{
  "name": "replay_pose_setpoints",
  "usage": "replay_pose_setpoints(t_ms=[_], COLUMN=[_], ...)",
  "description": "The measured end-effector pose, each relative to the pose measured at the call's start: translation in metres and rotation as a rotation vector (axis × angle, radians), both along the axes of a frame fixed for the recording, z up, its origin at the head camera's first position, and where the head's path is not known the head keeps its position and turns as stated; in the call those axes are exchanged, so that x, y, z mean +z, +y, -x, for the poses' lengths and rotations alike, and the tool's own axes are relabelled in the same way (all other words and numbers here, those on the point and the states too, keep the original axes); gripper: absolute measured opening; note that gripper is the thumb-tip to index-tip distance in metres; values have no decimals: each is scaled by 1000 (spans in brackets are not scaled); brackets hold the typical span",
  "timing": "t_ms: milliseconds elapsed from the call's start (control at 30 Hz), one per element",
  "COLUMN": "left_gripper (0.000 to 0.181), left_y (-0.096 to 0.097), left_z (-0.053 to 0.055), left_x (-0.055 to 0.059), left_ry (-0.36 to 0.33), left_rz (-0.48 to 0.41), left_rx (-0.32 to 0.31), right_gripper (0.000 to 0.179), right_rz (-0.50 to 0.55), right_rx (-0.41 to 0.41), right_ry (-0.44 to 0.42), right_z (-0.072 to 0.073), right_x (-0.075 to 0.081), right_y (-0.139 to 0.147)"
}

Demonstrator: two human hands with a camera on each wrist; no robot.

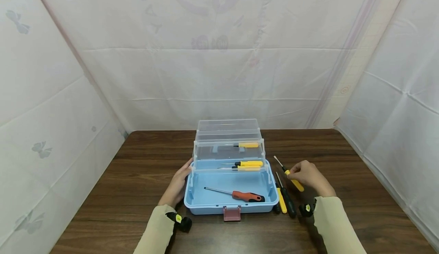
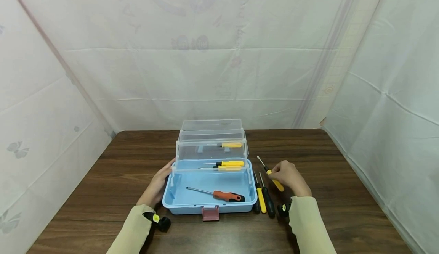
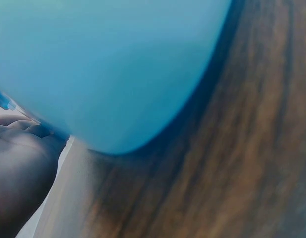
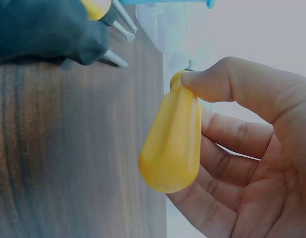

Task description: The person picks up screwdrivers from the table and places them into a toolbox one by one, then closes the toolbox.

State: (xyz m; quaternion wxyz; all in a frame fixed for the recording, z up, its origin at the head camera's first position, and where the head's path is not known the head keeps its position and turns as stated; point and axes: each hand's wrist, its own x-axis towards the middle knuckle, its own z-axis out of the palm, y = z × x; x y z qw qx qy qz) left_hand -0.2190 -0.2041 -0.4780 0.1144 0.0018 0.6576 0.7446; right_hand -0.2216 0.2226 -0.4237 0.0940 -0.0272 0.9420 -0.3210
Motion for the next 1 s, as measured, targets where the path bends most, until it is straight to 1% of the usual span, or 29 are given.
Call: replay_pose_setpoints(t_ms=[300, 400, 533, 767, 867, 1000], left_gripper=[53, 53, 52, 53, 53, 53], left_y=[0, 0, 0, 0, 0, 0], left_z=[1, 2, 3, 3, 3, 3], left_x=[-3, -3, -4, -4, -4, -3], left_ry=[-10, -10, -7, 7, -1, -9], left_rz=[17, 19, 27, 16, 12, 9], left_rx=[25, 30, 31, 13, 15, 18], right_gripper=[20, 21, 22, 24, 24, 25], right_rz=[-3, 4, 4, 4, -5, -14], right_rx=[34, 32, 35, 57, 70, 67], right_ry=[18, 20, 27, 46, 54, 51], right_z=[0, 0, 1, 0, 0, 1], right_x=[9, 13, 18, 26, 28, 32], right_y=[-2, -3, -4, -6, -7, -8])
